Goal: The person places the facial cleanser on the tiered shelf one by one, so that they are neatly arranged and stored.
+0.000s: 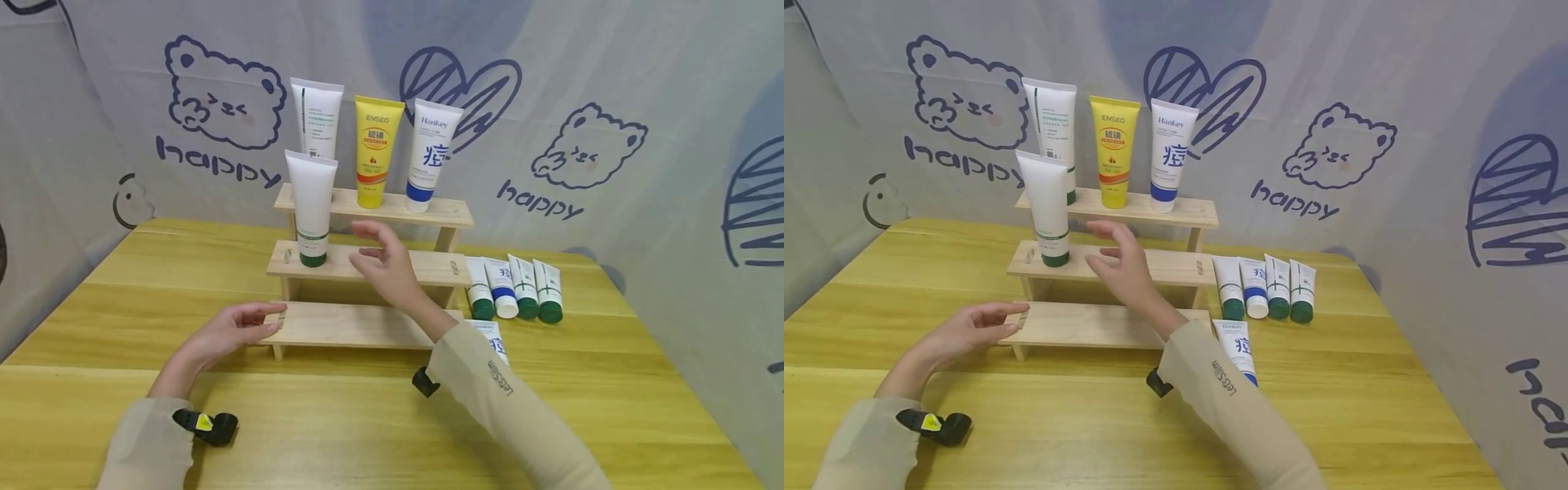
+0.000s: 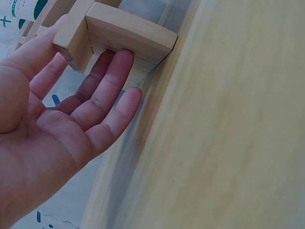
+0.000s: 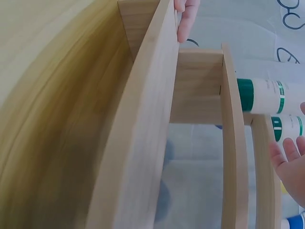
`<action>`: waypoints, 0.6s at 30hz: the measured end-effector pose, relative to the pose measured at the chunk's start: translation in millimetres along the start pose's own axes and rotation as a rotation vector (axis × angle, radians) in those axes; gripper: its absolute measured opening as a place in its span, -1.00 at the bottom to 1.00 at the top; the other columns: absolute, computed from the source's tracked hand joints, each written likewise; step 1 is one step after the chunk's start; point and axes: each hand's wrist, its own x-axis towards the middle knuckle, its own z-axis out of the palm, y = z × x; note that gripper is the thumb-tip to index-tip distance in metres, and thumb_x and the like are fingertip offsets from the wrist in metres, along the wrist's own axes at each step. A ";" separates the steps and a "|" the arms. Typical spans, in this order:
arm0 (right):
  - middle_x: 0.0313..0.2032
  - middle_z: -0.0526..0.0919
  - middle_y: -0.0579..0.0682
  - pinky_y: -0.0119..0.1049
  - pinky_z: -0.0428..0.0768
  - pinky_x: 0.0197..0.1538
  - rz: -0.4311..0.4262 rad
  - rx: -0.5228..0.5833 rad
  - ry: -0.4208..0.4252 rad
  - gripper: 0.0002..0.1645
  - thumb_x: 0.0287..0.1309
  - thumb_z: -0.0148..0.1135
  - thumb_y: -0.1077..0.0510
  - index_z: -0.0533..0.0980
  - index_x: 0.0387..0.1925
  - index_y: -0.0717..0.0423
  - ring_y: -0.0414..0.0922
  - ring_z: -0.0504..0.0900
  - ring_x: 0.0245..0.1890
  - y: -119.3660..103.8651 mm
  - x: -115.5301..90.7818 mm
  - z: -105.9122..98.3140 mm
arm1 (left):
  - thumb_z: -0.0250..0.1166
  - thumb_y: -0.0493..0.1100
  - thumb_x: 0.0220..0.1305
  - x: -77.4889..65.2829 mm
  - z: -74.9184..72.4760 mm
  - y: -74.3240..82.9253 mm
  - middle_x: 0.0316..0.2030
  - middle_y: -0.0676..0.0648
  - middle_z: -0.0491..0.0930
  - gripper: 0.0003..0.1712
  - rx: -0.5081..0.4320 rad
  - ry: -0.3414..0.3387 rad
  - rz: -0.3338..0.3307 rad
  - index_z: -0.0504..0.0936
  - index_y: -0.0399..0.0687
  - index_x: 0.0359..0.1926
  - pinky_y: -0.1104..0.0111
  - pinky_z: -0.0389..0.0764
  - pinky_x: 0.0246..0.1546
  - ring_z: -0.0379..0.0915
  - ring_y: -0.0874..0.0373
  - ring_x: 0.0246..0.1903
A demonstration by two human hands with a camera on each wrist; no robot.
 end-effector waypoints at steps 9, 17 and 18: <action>-0.14 0.44 0.32 -0.08 0.45 -0.09 -0.056 0.011 0.041 -0.63 -0.03 0.09 0.56 0.33 -0.09 0.53 0.21 0.40 -0.10 0.2 -17.4 -17.9 | 0.16 -0.09 0.23 0.1 0.6 0.1 0.23 -0.31 0.11 -0.42 -0.017 0.002 0.005 0.31 -0.30 0.19 0.34 0.38 -0.12 0.01 -0.18 0.15; -0.19 0.44 0.41 0.00 0.46 -0.15 -0.061 -0.037 0.072 -0.69 -0.06 0.15 0.56 0.39 -0.18 0.51 0.16 0.45 -0.16 -7.4 -35.2 -34.6 | 0.16 -0.10 0.23 0.5 1.1 -0.4 0.21 -0.30 0.15 -0.43 -0.017 0.005 0.006 0.32 -0.31 0.19 0.38 0.41 -0.16 0.07 -0.14 0.10; -0.20 0.45 0.41 0.01 0.46 -0.16 -0.065 -0.041 0.080 -0.69 -0.07 0.16 0.56 0.40 -0.19 0.51 0.15 0.46 -0.17 -8.8 -37.3 -36.8 | 0.16 -0.10 0.23 0.6 1.1 -0.4 0.21 -0.30 0.15 -0.43 -0.016 0.004 0.006 0.31 -0.30 0.19 0.38 0.41 -0.16 0.07 -0.14 0.10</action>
